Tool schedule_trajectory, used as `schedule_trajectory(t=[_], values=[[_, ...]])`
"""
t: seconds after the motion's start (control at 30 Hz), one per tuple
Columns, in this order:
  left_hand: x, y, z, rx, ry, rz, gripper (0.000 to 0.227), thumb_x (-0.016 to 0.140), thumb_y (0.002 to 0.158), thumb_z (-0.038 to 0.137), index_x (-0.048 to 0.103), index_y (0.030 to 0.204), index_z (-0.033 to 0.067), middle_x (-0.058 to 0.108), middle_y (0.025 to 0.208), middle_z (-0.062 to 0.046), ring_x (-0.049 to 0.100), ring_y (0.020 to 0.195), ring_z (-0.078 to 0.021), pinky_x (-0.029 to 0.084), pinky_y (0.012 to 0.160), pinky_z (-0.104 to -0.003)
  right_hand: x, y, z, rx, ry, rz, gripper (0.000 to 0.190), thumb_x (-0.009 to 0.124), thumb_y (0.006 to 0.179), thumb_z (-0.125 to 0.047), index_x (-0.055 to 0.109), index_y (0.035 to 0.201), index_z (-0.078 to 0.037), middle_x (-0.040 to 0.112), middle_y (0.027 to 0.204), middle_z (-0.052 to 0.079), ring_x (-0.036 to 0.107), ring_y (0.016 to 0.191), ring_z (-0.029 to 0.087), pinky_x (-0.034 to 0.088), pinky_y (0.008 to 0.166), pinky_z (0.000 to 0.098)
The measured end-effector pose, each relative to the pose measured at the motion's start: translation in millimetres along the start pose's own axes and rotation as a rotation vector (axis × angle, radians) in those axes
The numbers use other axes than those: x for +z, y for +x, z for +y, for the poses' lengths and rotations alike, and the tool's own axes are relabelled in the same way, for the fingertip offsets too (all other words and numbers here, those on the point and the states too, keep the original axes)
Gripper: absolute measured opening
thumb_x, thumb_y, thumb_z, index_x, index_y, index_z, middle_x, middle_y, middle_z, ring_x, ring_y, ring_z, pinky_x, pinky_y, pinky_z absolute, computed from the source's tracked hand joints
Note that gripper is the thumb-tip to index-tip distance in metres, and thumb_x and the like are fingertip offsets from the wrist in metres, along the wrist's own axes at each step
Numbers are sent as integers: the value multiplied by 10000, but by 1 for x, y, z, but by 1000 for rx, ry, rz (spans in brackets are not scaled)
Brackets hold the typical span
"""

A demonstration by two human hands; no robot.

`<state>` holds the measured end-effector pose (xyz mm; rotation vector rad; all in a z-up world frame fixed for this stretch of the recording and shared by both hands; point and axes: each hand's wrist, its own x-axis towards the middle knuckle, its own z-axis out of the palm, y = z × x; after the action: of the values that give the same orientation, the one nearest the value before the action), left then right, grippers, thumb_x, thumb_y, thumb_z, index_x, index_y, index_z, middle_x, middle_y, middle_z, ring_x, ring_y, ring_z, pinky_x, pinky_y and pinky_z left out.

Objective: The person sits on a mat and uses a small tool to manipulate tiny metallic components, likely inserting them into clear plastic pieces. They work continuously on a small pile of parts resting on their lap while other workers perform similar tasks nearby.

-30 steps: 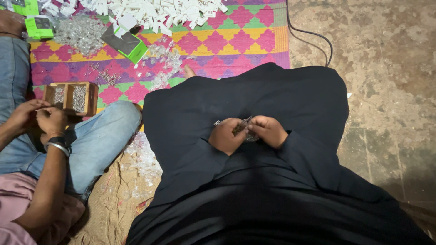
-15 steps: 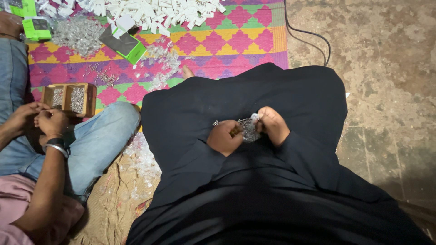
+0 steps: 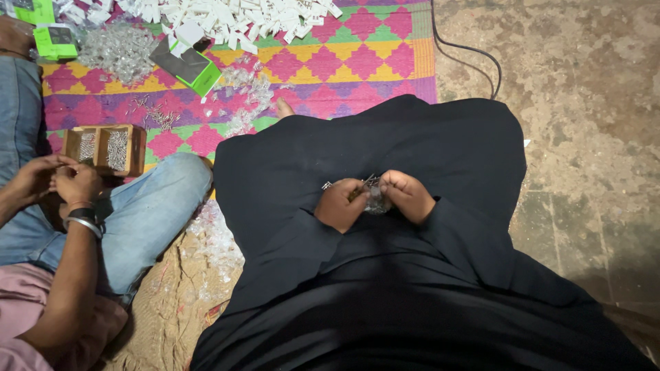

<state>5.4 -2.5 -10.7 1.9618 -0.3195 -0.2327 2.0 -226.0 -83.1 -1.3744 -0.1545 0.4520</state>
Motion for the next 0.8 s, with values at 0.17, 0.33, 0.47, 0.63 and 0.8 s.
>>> schedule_trajectory(t=[0.17, 0.33, 0.47, 0.63, 0.8], values=[[1, 0, -4, -17, -128, -32, 206, 700, 908, 219, 730, 975, 27, 725, 816, -95, 686, 698, -161, 530, 626, -309, 2, -1, -2, 10, -120, 42, 102, 537, 1045, -98, 593, 978, -44, 611, 814, -10, 565, 705, 62, 487, 651, 229], [4, 3, -11, -54, -71, -78, 181, 702, 915, 188, 721, 981, 20, 735, 784, -57, 710, 693, -126, 548, 639, -273, 10, 0, -18, 8, -86, 23, 72, 554, 1038, -83, 600, 1015, -33, 640, 853, 1, 589, 720, 72, 513, 657, 233], [12, 4, -26, -98, -310, -21, 169, 697, 909, 163, 707, 968, 5, 741, 796, -44, 715, 713, -100, 563, 641, -254, 20, -3, -25, -128, -40, -53, 402, 680, 843, -23, 517, 1208, -66, 653, 978, -8, 630, 848, 59, 537, 719, 221], [18, 4, -40, -197, -394, -57, 138, 705, 946, 145, 693, 922, 10, 689, 725, -32, 616, 628, -85, 486, 568, -243, 20, -3, -19, 88, -179, 26, 144, 632, 975, -51, 657, 1112, -14, 707, 918, 24, 646, 793, 75, 521, 671, 233], [19, 4, -46, -140, -437, -39, 134, 700, 948, 145, 679, 920, 15, 697, 755, -14, 624, 657, -58, 505, 585, -231, 14, -1, -17, 55, -138, -31, 69, 624, 1008, -54, 639, 1066, -19, 679, 892, 17, 599, 757, 67, 498, 655, 236]])
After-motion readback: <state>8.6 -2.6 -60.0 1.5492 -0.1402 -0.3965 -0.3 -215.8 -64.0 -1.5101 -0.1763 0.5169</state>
